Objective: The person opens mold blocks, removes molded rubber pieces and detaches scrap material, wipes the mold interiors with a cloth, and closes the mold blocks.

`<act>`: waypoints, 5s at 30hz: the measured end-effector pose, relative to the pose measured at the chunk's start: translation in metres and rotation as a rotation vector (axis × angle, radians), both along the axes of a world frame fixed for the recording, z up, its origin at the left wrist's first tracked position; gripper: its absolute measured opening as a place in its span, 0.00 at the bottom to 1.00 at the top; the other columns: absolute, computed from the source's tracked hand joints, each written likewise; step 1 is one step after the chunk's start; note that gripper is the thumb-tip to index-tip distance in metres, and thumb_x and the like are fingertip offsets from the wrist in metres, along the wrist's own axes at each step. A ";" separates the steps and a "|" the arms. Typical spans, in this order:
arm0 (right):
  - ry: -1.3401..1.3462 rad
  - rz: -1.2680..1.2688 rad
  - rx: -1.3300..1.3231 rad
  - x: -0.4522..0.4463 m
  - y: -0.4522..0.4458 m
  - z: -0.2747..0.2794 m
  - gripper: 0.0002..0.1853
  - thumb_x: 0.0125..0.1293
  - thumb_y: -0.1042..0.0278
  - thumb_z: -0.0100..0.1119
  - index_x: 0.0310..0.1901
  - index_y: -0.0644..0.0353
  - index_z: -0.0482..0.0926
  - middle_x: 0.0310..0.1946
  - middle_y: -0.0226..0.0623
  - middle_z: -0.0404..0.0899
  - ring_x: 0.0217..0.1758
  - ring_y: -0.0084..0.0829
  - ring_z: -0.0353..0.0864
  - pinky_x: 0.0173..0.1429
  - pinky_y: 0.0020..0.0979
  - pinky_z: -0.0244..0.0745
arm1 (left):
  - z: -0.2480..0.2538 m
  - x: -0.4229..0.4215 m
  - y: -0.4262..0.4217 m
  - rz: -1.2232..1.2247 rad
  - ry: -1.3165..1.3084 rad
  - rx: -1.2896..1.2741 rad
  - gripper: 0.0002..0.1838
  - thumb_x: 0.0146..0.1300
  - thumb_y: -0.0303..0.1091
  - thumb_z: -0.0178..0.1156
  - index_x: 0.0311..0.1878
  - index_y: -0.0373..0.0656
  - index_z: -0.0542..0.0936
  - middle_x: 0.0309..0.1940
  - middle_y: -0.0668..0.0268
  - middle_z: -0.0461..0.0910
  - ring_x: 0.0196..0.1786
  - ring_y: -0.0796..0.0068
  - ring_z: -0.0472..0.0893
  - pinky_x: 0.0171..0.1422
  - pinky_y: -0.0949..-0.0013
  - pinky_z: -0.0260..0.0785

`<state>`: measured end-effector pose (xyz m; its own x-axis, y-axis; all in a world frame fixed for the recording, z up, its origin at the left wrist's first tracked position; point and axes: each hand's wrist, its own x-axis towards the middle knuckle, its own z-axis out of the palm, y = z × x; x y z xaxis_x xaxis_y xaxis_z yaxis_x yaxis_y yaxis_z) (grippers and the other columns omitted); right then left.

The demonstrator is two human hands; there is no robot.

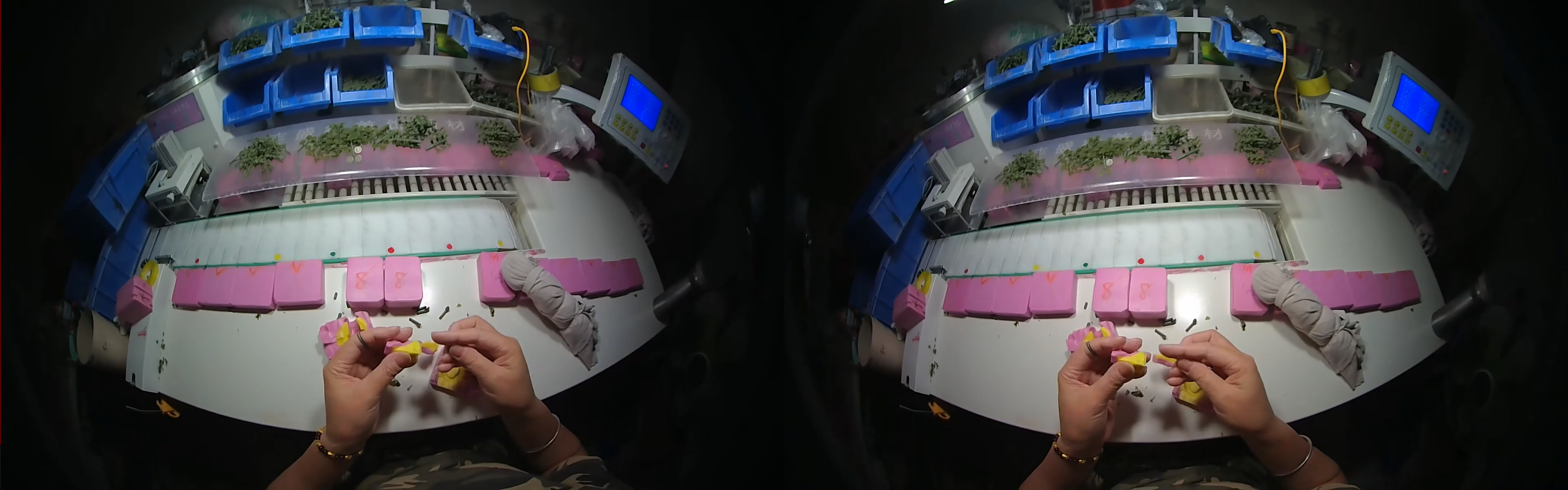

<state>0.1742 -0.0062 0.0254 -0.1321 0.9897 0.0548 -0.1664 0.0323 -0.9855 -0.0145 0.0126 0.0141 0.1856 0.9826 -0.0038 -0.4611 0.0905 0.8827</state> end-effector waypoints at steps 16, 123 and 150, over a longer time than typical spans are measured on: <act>-1.058 -0.078 0.494 -0.001 0.032 -0.005 0.16 0.59 0.77 0.64 0.50 0.61 0.81 0.48 0.42 0.77 0.51 0.43 0.77 0.54 0.39 0.75 | -0.011 -0.011 0.009 0.140 -0.101 -0.044 0.12 0.67 0.25 0.63 0.52 0.35 0.76 0.43 0.60 0.81 0.42 0.75 0.83 0.48 0.69 0.81; -1.252 -0.548 0.743 0.097 0.044 0.036 0.26 0.52 0.72 0.67 0.56 0.59 0.78 0.49 0.44 0.75 0.53 0.47 0.75 0.58 0.42 0.71 | -0.022 0.000 -0.010 0.100 0.836 0.594 0.27 0.53 0.23 0.72 0.57 0.37 0.73 0.40 0.59 0.83 0.37 0.74 0.83 0.44 0.72 0.77; -1.214 -0.319 0.524 0.107 0.058 0.005 0.21 0.54 0.69 0.69 0.53 0.54 0.82 0.51 0.42 0.73 0.55 0.43 0.72 0.60 0.40 0.71 | -0.019 -0.002 -0.019 0.100 0.834 0.573 0.27 0.54 0.22 0.72 0.57 0.37 0.73 0.39 0.59 0.83 0.37 0.73 0.83 0.44 0.72 0.77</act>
<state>0.2813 0.0513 0.0306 -0.1373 0.8851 0.4447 0.8747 0.3190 -0.3649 -0.0165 -0.0063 -0.0047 0.2559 0.8880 0.3820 0.3392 -0.4525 0.8247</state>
